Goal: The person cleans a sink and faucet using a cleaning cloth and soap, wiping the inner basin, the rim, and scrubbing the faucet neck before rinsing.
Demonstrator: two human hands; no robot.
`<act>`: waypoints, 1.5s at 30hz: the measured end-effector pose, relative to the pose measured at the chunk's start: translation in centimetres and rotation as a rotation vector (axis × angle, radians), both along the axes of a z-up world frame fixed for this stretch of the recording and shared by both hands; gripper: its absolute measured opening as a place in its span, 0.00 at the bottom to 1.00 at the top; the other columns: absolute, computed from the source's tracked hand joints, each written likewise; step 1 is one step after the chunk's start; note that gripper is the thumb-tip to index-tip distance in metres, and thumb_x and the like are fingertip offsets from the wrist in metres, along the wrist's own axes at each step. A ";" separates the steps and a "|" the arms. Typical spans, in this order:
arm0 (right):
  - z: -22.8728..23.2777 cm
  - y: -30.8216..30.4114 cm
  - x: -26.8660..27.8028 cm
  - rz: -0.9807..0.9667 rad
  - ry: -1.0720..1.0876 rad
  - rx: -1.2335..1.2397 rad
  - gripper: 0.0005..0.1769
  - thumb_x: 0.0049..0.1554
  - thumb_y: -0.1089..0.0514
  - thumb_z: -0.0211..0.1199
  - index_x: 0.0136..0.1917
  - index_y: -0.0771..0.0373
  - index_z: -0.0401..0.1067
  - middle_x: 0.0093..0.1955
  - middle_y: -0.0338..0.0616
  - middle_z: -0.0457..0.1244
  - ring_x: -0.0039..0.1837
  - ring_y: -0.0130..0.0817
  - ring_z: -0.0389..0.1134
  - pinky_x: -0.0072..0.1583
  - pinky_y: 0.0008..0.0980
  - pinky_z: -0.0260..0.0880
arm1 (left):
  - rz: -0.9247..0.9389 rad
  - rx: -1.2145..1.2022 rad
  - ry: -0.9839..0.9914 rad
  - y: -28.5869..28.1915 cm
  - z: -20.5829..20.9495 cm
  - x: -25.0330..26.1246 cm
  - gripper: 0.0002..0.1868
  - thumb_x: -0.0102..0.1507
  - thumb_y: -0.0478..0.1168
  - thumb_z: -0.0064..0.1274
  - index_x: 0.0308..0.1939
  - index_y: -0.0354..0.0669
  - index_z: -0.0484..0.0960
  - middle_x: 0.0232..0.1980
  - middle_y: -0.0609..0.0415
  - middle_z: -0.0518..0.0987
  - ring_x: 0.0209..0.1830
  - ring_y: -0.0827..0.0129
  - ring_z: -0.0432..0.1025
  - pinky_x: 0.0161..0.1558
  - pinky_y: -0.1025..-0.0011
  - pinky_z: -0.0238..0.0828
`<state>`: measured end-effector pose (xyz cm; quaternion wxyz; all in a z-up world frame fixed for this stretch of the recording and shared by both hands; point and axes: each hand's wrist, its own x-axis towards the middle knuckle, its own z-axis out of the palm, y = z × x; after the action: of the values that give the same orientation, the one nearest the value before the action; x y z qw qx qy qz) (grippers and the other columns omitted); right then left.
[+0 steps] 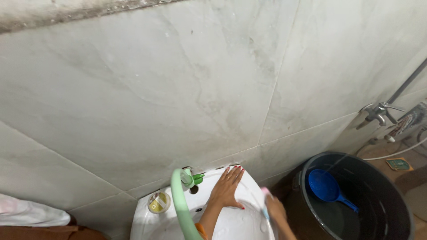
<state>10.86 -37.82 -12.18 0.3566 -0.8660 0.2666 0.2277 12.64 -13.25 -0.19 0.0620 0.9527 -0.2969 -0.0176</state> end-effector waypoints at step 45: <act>2.4 8.5 6.9 0.508 -0.575 -0.472 0.22 0.62 0.42 0.48 0.59 0.57 0.70 0.56 0.54 0.68 0.55 0.52 0.72 0.51 0.52 0.74 | 0.022 -0.042 -0.017 -0.1 -1.1 0.1 0.82 0.40 0.76 0.68 0.82 0.43 0.36 0.84 0.39 0.39 0.84 0.51 0.38 0.80 0.58 0.28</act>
<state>17.77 -29.31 -9.77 0.1416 -0.9897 -0.0195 -0.0089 12.78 -13.32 -1.25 0.0800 0.9545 -0.2874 -0.0026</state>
